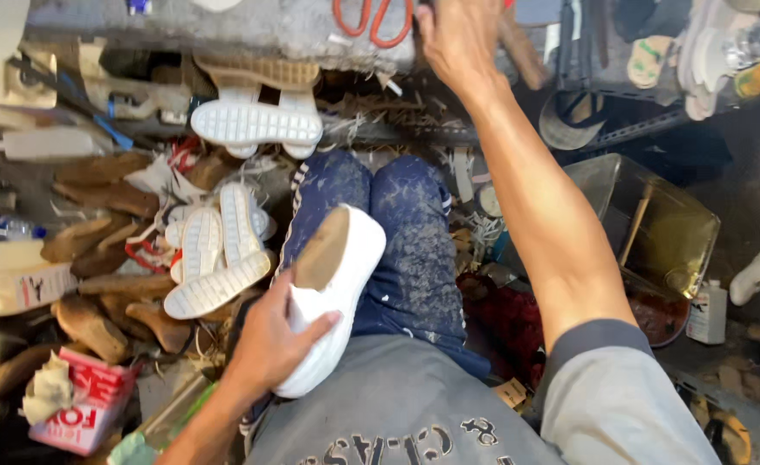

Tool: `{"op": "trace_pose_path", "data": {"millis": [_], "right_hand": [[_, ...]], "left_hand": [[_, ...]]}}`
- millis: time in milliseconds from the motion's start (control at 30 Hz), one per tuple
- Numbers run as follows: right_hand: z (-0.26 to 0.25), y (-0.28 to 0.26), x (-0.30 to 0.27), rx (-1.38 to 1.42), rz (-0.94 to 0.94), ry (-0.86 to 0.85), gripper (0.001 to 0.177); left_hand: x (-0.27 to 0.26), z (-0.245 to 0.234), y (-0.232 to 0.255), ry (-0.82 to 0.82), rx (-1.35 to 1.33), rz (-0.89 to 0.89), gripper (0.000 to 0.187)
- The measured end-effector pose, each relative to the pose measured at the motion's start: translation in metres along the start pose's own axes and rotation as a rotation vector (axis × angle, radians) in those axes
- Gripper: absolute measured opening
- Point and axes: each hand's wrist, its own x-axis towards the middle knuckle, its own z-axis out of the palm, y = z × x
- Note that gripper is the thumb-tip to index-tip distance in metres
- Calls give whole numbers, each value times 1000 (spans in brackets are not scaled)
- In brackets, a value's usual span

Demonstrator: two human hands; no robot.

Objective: The person uses a hammer to tap the sole of a white shoe, then uses pliers to pull out nails from the sole. They also use a wooden stick to poke at the shoe's sole and upper, and handle a second white shoe.

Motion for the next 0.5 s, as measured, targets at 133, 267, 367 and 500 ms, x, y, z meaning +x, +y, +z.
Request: {"op": "trace_pose_path", "data": {"millis": [133, 267, 367, 500], "right_hand": [[-96, -91, -49, 712, 171, -132, 44], [-133, -172, -128, 1362, 548, -464, 74], [-134, -196, -173, 1644, 885, -357, 79], [-130, -191, -197, 1737, 995, -276, 78]], "left_hand": [[-4, 2, -26, -27, -967, 123, 77], [4, 16, -23, 6, -1007, 146, 90], [4, 29, -8, 6, -828, 78, 78], [2, 44, -2, -16, -987, -15, 65]]}}
